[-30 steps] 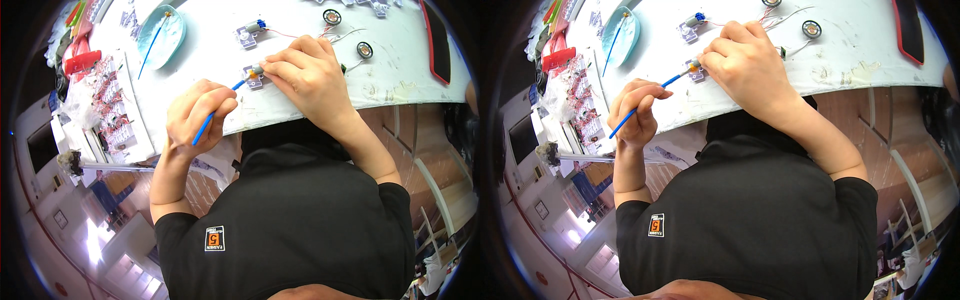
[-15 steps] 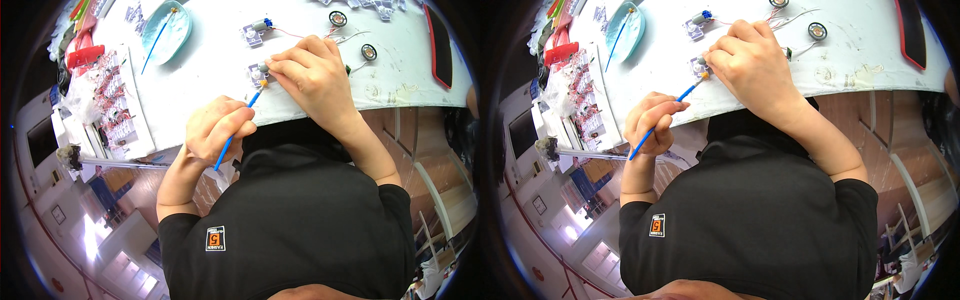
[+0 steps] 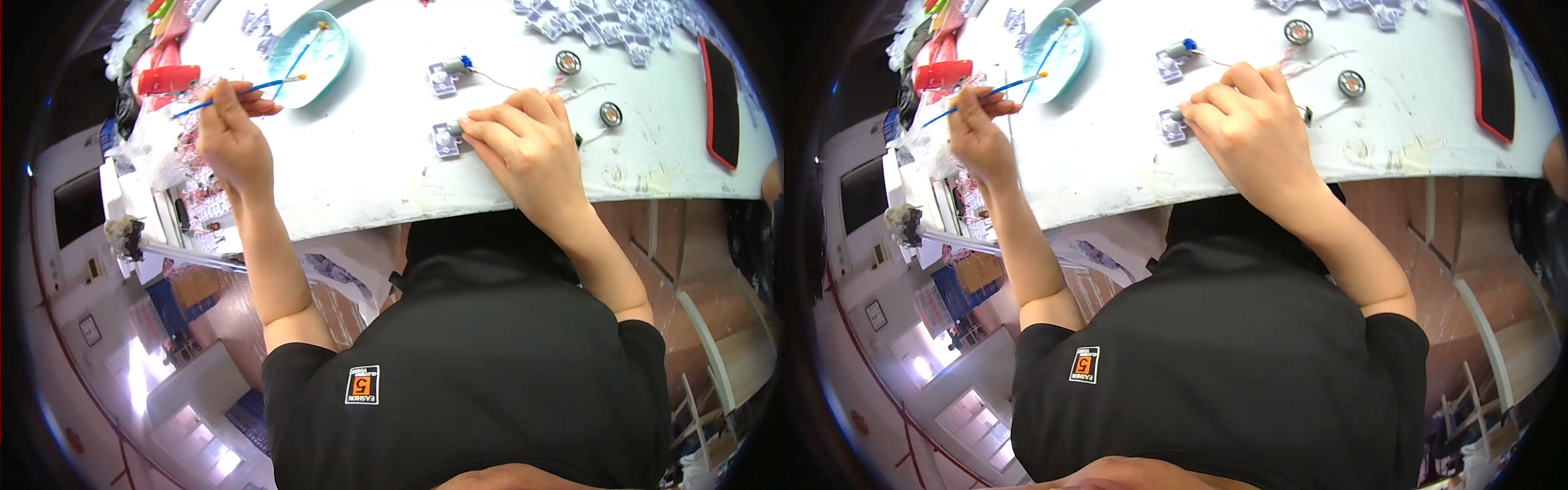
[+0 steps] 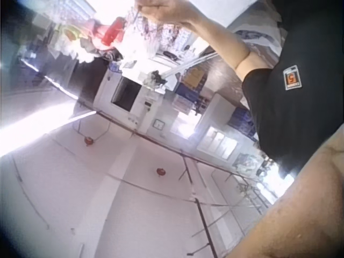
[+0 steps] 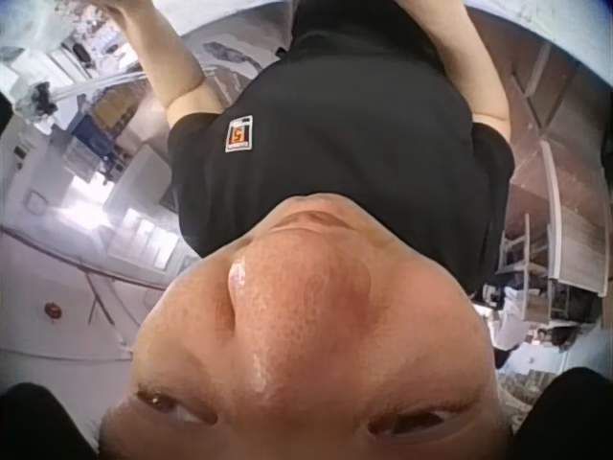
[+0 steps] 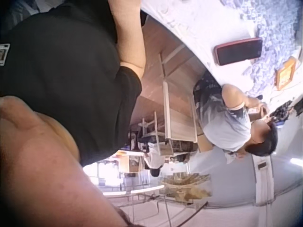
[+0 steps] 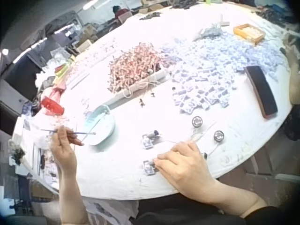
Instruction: The person assembles small electronic components by gluing miniature motors into small plastic casings with a brush, then connecting wiring harnesses by hand.
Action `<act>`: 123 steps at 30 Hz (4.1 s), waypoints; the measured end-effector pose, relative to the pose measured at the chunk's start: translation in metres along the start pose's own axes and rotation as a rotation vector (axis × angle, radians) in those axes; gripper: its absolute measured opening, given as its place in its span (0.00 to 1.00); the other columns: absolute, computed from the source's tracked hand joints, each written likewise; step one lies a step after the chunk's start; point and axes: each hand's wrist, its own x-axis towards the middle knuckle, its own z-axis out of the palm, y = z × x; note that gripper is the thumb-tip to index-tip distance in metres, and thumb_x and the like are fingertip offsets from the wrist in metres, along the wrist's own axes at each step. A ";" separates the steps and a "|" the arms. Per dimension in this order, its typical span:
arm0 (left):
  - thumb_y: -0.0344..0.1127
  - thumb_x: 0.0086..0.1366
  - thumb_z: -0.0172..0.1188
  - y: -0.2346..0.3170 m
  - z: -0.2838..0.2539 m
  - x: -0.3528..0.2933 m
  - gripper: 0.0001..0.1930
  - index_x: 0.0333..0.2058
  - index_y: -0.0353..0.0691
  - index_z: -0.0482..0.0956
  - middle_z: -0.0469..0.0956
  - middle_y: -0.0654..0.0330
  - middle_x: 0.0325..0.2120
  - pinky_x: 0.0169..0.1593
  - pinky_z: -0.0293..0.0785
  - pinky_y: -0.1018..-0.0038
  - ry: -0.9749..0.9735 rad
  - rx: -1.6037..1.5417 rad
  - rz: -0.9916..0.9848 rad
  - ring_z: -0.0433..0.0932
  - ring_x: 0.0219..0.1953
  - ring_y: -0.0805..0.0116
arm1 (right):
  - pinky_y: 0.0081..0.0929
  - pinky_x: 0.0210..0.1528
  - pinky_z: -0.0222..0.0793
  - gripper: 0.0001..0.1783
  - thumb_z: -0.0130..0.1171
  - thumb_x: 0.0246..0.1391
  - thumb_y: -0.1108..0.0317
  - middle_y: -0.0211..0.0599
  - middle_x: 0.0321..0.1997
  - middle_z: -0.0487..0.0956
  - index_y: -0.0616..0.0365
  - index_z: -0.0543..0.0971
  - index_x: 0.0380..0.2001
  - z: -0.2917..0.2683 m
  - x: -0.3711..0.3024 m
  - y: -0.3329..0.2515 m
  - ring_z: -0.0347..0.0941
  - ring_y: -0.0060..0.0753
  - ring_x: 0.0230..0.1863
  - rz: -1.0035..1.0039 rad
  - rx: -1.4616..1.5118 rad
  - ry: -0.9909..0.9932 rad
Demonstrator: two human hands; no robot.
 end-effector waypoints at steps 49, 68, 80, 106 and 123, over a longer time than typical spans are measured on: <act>0.34 0.78 0.41 0.045 0.052 -0.037 0.16 0.37 0.26 0.71 0.77 0.49 0.30 0.30 0.84 0.73 -0.350 -0.235 0.433 0.84 0.24 0.62 | 0.36 0.47 0.71 0.06 0.62 0.47 0.69 0.36 0.32 0.82 0.56 0.87 0.28 -0.006 0.074 0.056 0.73 0.41 0.43 -0.057 0.185 -0.333; 0.21 0.62 0.63 0.055 0.056 -0.032 0.04 0.34 0.30 0.76 0.80 0.56 0.28 0.29 0.78 0.72 -0.400 -0.173 0.615 0.81 0.27 0.60 | 0.35 0.47 0.70 0.07 0.64 0.47 0.66 0.33 0.28 0.81 0.56 0.86 0.26 0.000 0.069 0.058 0.73 0.39 0.39 -0.162 0.101 -0.265; 0.22 0.65 0.59 0.065 0.061 -0.026 0.03 0.32 0.30 0.74 0.80 0.52 0.26 0.28 0.78 0.72 -0.547 -0.091 0.771 0.81 0.26 0.59 | 0.34 0.47 0.69 0.08 0.63 0.49 0.65 0.32 0.28 0.81 0.56 0.86 0.26 -0.001 0.070 0.056 0.72 0.38 0.39 -0.157 0.081 -0.297; 0.29 0.71 0.56 0.065 0.060 -0.008 0.06 0.35 0.31 0.75 0.79 0.55 0.25 0.29 0.79 0.75 -0.579 -0.139 0.497 0.83 0.25 0.68 | 0.32 0.47 0.71 0.08 0.68 0.48 0.69 0.30 0.31 0.83 0.58 0.87 0.32 0.000 0.066 0.056 0.72 0.34 0.41 -0.167 0.074 -0.217; 0.42 0.78 0.45 0.014 0.082 0.004 0.18 0.37 0.31 0.74 0.78 0.53 0.24 0.31 0.86 0.69 -0.408 -0.508 -0.181 0.81 0.24 0.69 | 0.31 0.50 0.69 0.07 0.67 0.50 0.68 0.28 0.33 0.83 0.55 0.87 0.33 0.000 0.065 0.055 0.72 0.32 0.43 -0.182 0.009 -0.247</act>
